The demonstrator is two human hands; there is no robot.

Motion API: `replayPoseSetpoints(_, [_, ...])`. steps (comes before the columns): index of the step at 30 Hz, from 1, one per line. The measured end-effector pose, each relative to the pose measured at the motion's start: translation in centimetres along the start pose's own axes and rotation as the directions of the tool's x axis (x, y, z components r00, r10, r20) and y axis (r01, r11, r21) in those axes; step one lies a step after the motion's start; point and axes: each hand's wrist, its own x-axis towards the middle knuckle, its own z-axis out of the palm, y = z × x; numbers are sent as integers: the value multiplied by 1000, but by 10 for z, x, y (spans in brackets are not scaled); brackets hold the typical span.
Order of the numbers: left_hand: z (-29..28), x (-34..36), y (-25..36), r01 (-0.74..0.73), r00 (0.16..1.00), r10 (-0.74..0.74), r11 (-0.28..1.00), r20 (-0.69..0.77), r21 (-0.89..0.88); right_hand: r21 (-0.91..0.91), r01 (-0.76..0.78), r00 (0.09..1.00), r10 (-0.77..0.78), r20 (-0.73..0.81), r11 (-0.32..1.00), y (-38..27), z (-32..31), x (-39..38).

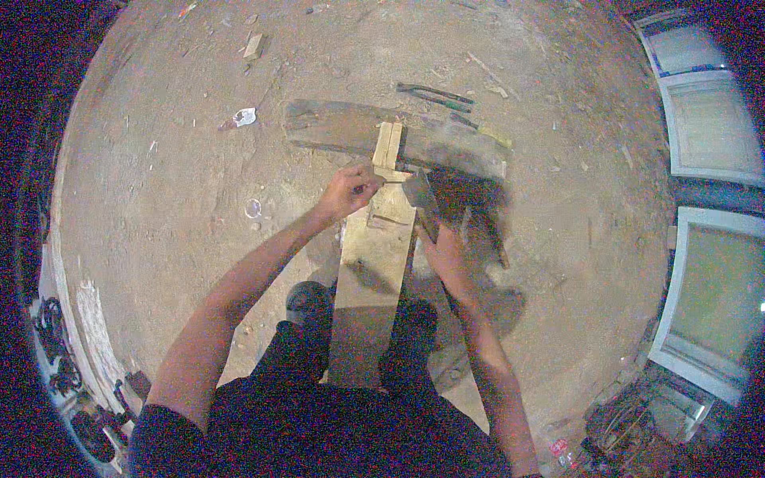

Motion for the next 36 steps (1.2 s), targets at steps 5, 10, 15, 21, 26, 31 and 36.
replayPoseSetpoints(5, [-2, 1, -5, -7, 999, 7, 1000, 38, 10, -50, 41, 999, -42, -24, 998, -10, -9, -4])
replayPoseSetpoints(10, [-2, 3, -2, 37, 999, -36, 997, 13, -74, -9, 30, 998, -30, -49, 1000, -1, -3, -1])
replayPoseSetpoints(15, [-5, 7, 2, 45, 998, -40, 994, 49, -103, -31, 16, 999, -17, -30, 999, 4, -9, -3])
replayPoseSetpoints(21, [-4, 5, -3, 69, 997, -64, 986, 39, -149, 146, 90, 993, -78, -83, 985, -33, -35, -12])
replayPoseSetpoints(26, [0, 8, -1, 59, 998, -56, 987, 22, -147, -92, 26, 988, -40, -152, 995, -31, -21, -9])
replayPoseSetpoints(31, [-1, 2, -3, 27, 1000, -26, 996, 11, -83, -246, -6, 987, -34, -156, 969, -12, -13, -8])
replayPoseSetpoints(36, [-1, 2, 0, 100, 995, -98, 992, 29, -70, -24, -27, 996, 24, -83, 999, -25, -36, 0])
